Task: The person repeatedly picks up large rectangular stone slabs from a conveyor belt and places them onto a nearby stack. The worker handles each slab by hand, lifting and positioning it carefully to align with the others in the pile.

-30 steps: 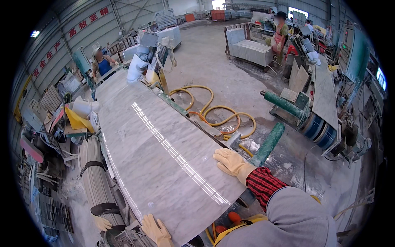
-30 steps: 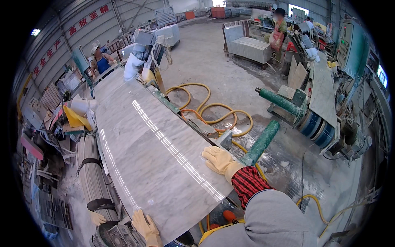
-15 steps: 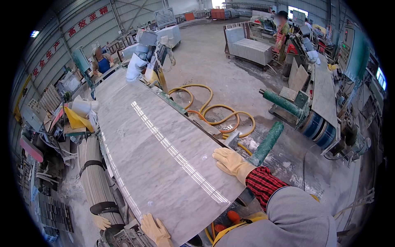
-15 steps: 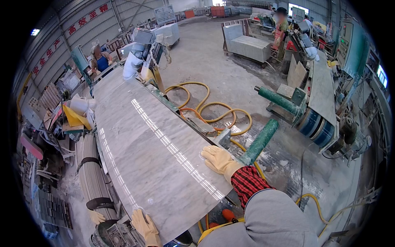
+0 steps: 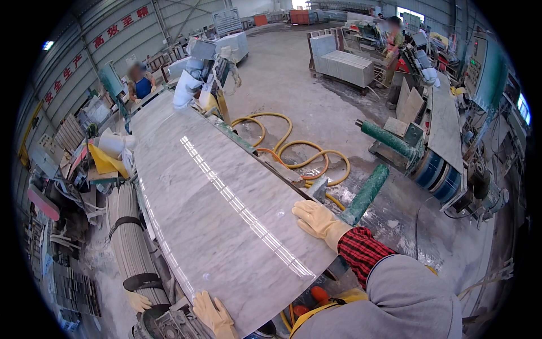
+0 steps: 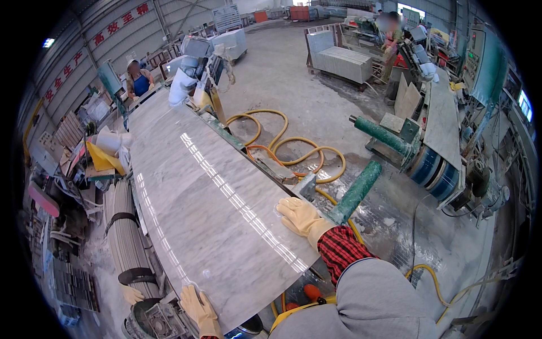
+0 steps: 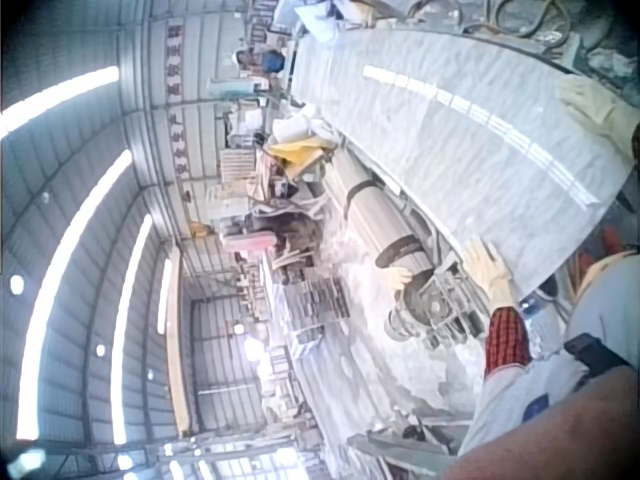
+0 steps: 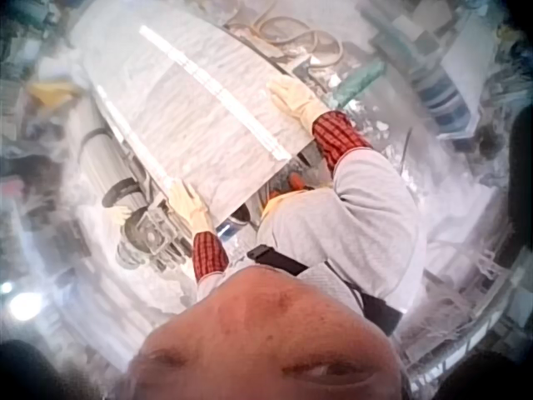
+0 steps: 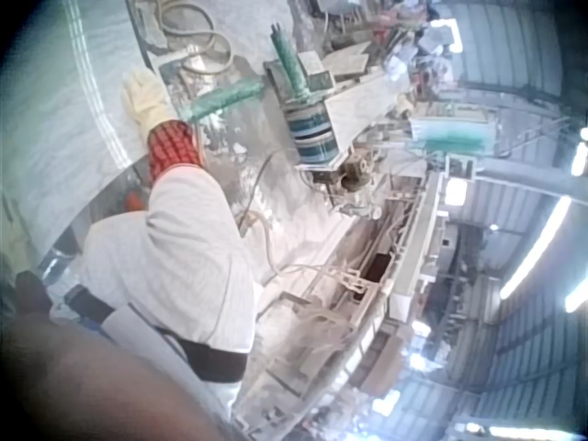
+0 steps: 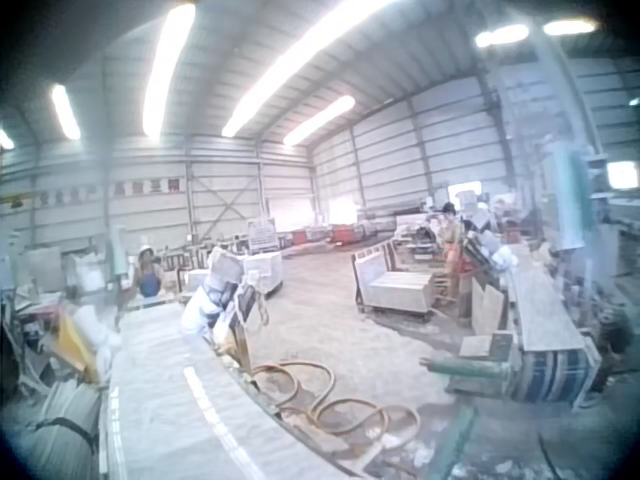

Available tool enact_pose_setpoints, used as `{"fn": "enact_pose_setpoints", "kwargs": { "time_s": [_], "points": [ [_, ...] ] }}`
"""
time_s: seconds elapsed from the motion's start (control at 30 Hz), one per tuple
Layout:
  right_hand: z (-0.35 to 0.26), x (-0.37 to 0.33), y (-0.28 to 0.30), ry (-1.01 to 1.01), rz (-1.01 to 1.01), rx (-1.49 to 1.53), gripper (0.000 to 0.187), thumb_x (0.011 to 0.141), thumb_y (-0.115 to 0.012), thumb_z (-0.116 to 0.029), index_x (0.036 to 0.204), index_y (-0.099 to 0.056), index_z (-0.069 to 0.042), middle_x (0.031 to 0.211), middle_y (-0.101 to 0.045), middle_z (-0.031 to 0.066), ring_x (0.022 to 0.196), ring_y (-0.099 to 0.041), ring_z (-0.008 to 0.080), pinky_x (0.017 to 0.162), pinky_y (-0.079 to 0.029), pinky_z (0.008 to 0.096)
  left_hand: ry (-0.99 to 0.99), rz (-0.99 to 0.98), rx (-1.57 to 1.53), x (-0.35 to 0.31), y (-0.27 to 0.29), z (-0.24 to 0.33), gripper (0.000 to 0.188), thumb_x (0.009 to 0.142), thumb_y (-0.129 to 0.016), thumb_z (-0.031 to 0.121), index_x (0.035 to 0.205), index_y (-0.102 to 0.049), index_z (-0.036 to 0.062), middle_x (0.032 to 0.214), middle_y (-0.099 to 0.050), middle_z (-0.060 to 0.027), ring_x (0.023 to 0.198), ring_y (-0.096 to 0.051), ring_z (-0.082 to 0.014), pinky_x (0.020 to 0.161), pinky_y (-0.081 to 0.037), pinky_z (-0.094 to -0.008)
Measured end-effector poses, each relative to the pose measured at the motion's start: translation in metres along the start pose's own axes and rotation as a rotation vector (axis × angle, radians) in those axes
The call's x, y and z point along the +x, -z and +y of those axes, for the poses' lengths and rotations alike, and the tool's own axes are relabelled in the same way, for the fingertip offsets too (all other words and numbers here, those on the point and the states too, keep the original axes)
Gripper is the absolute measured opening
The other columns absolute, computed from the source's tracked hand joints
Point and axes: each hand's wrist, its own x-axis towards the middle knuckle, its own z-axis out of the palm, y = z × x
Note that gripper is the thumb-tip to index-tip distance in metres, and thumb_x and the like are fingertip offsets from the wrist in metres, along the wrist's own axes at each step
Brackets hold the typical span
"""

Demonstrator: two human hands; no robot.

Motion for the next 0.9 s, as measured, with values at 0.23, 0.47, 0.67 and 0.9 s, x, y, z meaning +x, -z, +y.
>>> {"fn": "enact_pose_setpoints", "kwargs": {
  "time_s": [0.23,0.47,0.67,0.9],
  "points": [
    [0.001,-0.005,0.001,0.003,-0.007,-0.005,0.034,0.091,-0.069,-0.019,0.122,-0.063,-0.007,0.125,-0.065,0.0135,0.121,-0.063,0.0355,0.107,-0.050,0.0458,0.014,-0.047,-0.023,0.004,0.018,0.014,0.053,0.101,-0.065,0.022,0.149,-0.057,0.0028,0.160,-0.051,-0.0257,0.148,-0.042,-0.0463,0.123,-0.028,-0.0574],
    [0.003,-0.010,-0.005,0.004,-0.004,-0.025,0.034,0.093,-0.068,-0.020,0.124,-0.064,-0.007,0.129,-0.066,0.0144,0.124,-0.063,0.0354,0.111,-0.048,0.0466,0.009,0.008,-0.032,-0.003,0.009,0.009,0.053,0.098,-0.067,0.018,0.149,-0.057,0.0042,0.160,-0.051,-0.0247,0.148,-0.043,-0.0461,0.124,-0.029,-0.0573],
    [0.005,-0.015,-0.008,-0.011,-0.022,-0.037,0.035,0.094,-0.068,-0.021,0.126,-0.064,-0.006,0.132,-0.066,0.0152,0.127,-0.063,0.0356,0.114,-0.047,0.0466,-0.016,0.025,-0.028,-0.005,0.008,0.007,0.054,0.098,-0.068,0.019,0.149,-0.058,0.0054,0.159,-0.053,-0.0246,0.147,-0.045,-0.0470,0.122,-0.031,-0.0594],
    [0.004,-0.019,-0.007,-0.002,0.022,-0.017,0.034,0.094,-0.069,-0.020,0.125,-0.064,-0.006,0.130,-0.067,0.0156,0.125,-0.063,0.0367,0.112,-0.048,0.0475,0.031,0.007,-0.039,-0.008,0.005,0.008,0.052,0.099,-0.068,0.020,0.149,-0.059,0.0069,0.161,-0.052,-0.0246,0.149,-0.044,-0.0475,0.124,-0.030,-0.0606]
  ]
}}
